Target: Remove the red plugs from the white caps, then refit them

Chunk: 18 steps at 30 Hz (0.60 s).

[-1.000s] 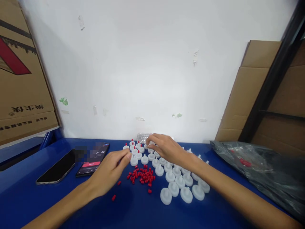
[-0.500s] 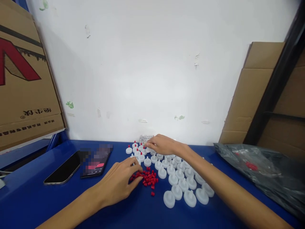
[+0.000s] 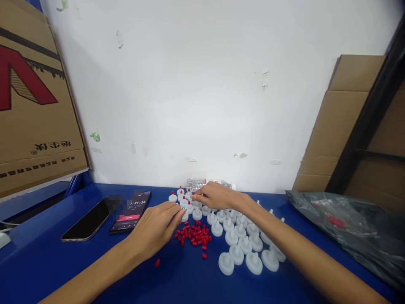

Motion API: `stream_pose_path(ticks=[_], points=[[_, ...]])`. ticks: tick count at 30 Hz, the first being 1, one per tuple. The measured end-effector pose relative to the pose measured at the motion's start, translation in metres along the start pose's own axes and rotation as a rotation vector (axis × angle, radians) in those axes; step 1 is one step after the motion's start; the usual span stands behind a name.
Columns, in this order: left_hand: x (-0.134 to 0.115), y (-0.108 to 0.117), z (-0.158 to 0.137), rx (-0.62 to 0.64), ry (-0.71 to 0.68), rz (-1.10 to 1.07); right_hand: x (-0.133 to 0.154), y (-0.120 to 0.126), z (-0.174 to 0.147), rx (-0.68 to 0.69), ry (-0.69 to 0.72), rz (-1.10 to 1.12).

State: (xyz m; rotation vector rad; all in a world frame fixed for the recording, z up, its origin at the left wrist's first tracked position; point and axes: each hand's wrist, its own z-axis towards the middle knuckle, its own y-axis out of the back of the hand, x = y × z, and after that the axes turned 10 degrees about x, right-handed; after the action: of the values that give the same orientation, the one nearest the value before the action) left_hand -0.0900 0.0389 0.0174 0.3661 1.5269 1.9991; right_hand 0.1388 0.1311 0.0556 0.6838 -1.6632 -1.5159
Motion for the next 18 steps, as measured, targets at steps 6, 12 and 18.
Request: stream_pose_path(ticks=[6, 12, 18], points=[[-0.004, 0.002, 0.001, -0.093, 0.062, -0.002, 0.014, 0.001, -0.001, -0.058, 0.064, -0.013], [-0.002, 0.005, 0.001, -0.145, 0.096, -0.055, 0.019, -0.012, 0.005, -0.079, 0.079, -0.049], [0.001, 0.011, 0.0, -0.12, 0.245, -0.105, 0.037, 0.006, 0.001, -0.385, 0.079, 0.25]])
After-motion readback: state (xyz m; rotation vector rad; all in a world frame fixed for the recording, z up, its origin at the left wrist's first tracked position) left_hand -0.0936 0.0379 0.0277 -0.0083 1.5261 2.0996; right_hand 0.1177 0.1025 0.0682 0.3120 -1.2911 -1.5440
